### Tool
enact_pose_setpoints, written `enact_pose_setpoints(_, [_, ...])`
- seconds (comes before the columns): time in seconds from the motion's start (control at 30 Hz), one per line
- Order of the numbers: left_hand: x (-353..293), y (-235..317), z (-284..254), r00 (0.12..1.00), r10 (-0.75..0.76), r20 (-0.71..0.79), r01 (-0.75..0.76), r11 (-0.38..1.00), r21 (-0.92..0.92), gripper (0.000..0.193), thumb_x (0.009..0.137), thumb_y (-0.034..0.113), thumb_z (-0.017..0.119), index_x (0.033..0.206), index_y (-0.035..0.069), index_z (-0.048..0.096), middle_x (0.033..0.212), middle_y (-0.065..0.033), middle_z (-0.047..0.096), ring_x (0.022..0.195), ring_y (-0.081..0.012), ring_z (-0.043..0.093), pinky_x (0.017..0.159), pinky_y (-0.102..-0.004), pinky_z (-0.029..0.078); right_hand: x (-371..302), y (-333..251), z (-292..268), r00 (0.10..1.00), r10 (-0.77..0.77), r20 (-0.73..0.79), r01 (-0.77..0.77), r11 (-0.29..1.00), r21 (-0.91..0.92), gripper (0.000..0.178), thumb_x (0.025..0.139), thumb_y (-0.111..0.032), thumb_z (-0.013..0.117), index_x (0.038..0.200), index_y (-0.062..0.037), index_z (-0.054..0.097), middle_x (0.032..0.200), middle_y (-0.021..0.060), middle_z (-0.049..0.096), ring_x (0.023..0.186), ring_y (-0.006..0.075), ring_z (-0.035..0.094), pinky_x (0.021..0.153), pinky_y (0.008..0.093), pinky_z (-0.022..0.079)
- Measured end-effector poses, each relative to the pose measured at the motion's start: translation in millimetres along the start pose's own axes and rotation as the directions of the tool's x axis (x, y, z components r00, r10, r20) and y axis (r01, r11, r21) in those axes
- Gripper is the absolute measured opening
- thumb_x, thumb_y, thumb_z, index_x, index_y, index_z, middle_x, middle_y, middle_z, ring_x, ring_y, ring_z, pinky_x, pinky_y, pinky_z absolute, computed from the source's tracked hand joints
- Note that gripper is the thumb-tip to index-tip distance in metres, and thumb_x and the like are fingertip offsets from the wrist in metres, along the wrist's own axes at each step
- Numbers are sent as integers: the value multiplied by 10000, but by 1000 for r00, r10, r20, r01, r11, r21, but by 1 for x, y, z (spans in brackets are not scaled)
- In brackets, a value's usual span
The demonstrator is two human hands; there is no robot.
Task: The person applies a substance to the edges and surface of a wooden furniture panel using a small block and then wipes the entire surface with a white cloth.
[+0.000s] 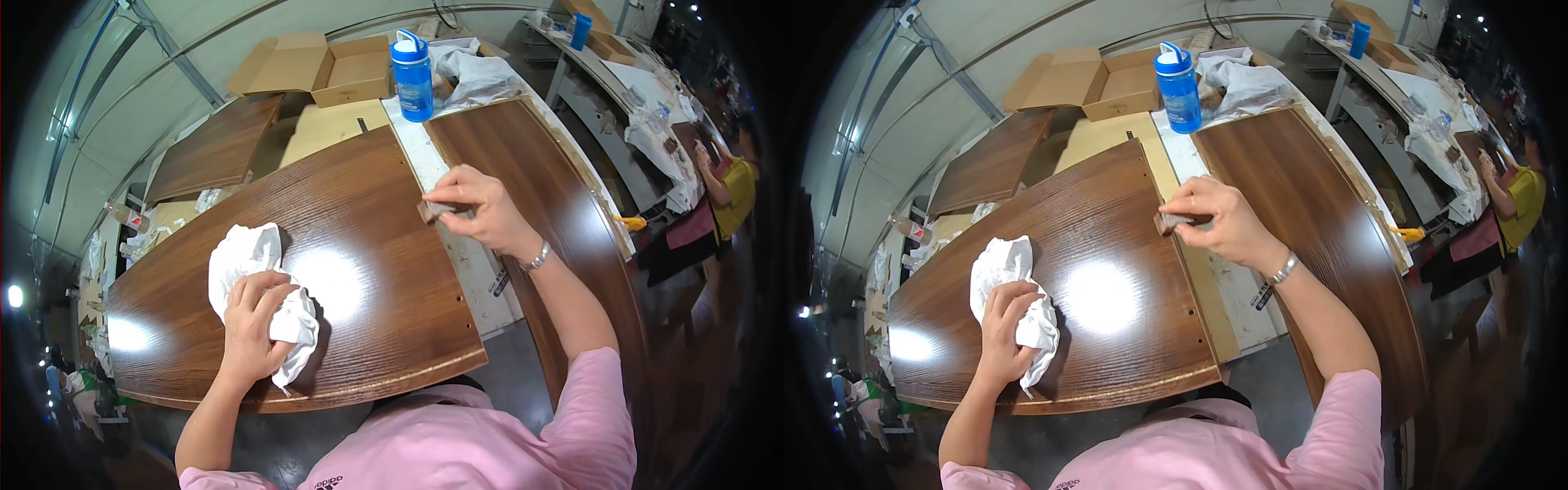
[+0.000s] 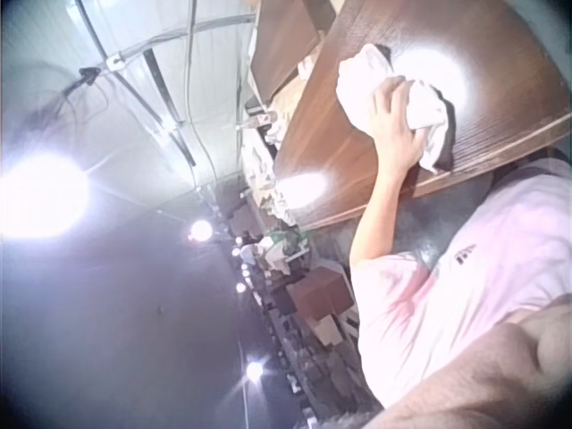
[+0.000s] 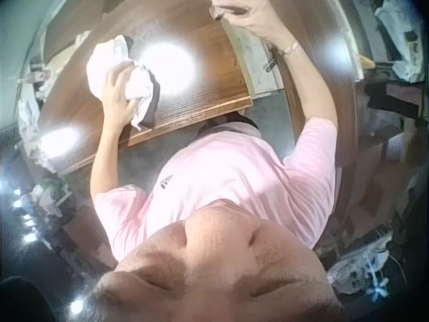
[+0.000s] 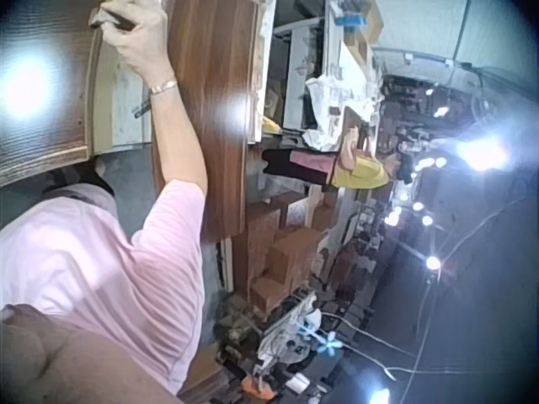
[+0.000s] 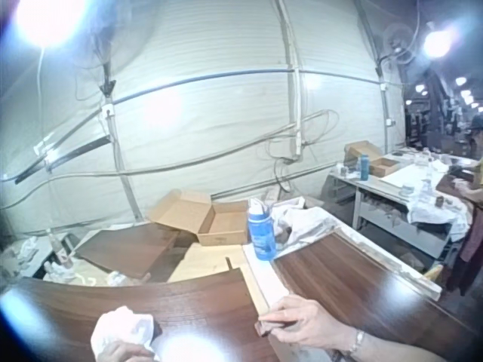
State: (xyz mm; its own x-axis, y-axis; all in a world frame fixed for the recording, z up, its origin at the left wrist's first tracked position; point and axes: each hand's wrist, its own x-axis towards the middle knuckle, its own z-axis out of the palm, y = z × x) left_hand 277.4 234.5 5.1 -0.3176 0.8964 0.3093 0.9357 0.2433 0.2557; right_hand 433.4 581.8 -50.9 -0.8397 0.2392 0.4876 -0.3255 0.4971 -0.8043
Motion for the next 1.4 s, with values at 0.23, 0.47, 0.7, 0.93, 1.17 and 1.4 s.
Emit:
enact_pose_setpoints(0.23, [4,3,4,999,-37,-14,37,999,7,469,665,233,710,1098,59,662,1159,-115,610,1086,-346,557,936,-458,434,57,53,-10,961,-141,-236,104,981,-163,293,784,47,700,1067,-16,744,1008,56,669,943,158,632,776,268,516])
enact_pose_setpoints(0.47, [5,2,4,997,-75,-15,75,997,3,464,658,235,709,1086,60,669,1158,-109,611,1076,-337,557,922,-452,439,76,78,-2,979,-178,-102,155,968,-199,263,803,18,704,1061,-11,741,996,27,667,918,159,627,816,275,505])
enact_pose_setpoints(0.7, [-1,2,3,992,-123,-33,124,992,14,461,659,236,706,1084,57,673,1153,-116,614,1078,-344,556,925,-455,440,111,92,5,975,-100,-201,102,995,1,222,822,-39,729,1042,-8,739,940,36,655,919,157,630,827,280,504])
enact_pose_setpoints(0.93, [3,3,7,990,-137,-37,138,990,16,450,657,222,695,1075,55,679,1150,-119,612,1079,-345,559,931,-462,438,134,113,-3,955,-141,-259,66,958,-278,219,828,-108,730,1014,8,738,931,73,659,876,181,647,786,302,507])
enact_pose_setpoints(1.17, [1,4,7,990,-140,-35,141,990,19,446,641,185,690,1064,43,674,1158,-131,609,1084,-352,562,946,-464,440,92,90,-1,994,-25,-103,34,995,90,234,815,-36,730,1044,10,731,937,41,658,862,138,633,783,271,506])
enact_pose_setpoints(1.4, [1,7,5,987,-149,-61,150,989,10,452,642,176,681,1069,28,666,1169,-144,605,1095,-367,561,952,-459,449,-15,22,-10,997,-61,41,53,981,185,316,751,6,730,1058,-62,769,939,19,676,847,141,622,756,297,522])
